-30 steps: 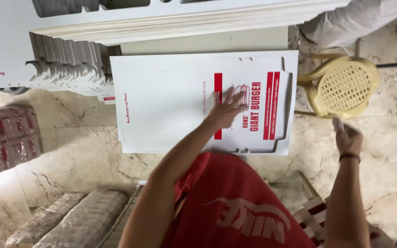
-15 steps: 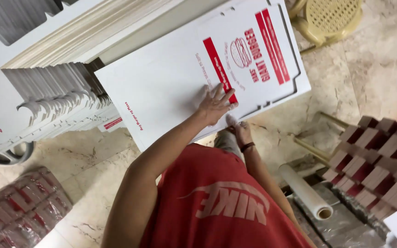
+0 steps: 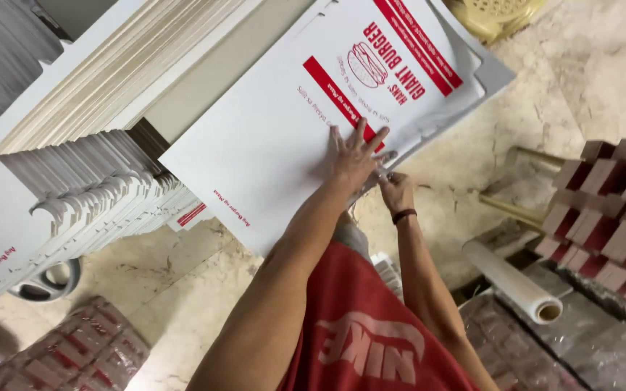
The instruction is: Stripping waste material from die-cut cardboard sheets and stacking the resulting burger boxes.
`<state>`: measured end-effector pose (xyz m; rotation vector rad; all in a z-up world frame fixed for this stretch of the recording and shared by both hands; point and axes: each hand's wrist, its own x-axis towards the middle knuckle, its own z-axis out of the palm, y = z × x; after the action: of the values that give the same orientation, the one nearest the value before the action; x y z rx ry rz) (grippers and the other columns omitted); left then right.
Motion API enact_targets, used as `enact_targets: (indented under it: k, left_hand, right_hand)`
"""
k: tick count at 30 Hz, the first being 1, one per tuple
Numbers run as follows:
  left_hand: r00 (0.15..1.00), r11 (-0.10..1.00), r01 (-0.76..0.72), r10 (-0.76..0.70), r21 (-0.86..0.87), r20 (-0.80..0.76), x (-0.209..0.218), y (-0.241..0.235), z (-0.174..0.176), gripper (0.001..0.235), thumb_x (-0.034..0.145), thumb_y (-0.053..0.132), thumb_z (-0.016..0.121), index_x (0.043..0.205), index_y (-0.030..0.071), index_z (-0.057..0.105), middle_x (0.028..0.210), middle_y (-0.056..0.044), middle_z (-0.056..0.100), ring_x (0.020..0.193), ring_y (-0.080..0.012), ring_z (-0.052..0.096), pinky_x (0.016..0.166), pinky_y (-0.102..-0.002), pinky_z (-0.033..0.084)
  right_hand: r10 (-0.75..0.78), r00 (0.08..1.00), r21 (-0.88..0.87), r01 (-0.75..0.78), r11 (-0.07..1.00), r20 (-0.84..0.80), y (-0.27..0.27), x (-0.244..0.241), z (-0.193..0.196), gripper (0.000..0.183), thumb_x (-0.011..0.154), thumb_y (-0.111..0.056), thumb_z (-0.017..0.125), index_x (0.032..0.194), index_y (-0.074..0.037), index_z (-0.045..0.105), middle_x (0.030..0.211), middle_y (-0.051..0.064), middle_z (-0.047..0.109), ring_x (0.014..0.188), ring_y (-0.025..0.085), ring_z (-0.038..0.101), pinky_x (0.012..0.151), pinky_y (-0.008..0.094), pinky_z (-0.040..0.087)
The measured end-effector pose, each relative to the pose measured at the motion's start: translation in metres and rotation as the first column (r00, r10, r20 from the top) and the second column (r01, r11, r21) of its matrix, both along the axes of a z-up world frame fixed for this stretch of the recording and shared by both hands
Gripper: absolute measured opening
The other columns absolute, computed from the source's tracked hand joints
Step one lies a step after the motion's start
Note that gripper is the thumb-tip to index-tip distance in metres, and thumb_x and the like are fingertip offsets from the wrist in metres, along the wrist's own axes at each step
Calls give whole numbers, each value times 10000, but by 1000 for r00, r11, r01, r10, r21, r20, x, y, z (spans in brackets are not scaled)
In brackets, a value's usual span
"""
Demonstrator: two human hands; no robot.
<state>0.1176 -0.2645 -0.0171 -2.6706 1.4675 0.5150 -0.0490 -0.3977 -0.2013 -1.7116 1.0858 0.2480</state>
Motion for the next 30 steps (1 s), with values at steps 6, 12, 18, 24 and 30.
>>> enact_targets:
  k: [6,12,18,24,30]
  left_hand:
    - [960,973,141,-90,184,-265,19,-9,-15,725,986,125,597,1533,520,332,1708,74,-88,1537,-487,-55,1017,-953,160]
    - [934,968,-32,118,248,-338,29,12,23,912,910,87,702,1581,497,239,1705,14,-152,1518,-524,-101,1002,-937,194]
    - [949,969,-17,93,246,-302,26,8,-5,990,882,16,715,1594,496,222,1707,-25,-145,1512,-541,-84,1001,-920,206]
    - [958,976,-30,90,217,-271,23,10,-5,967,874,-16,675,1569,518,265,1709,-41,-112,1513,-545,-36,999,-901,273]
    - [904,976,-113,179,187,-387,24,1,3,931,846,54,731,1615,353,299,1712,-111,-42,1514,-546,-27,1011,-882,280]
  right_hand:
    - [-195,981,290,182,940,14,20,14,68,293,978,-205,619,1103,55,671,971,266,718,891,378,752,777,553,616]
    - [-331,944,477,289,830,4,43,24,102,539,1031,-248,643,1414,46,405,1136,269,638,976,423,727,849,643,593]
    - [-365,931,343,335,878,25,48,23,62,445,1021,-231,660,1292,58,455,983,214,652,749,354,752,746,562,649]
    - [-468,884,309,443,842,9,51,22,74,402,975,-201,690,1279,5,526,944,249,696,701,404,751,642,573,666]
    - [-203,978,505,198,840,-47,23,31,143,552,952,-175,724,1383,59,469,1133,270,644,960,448,717,835,656,580]
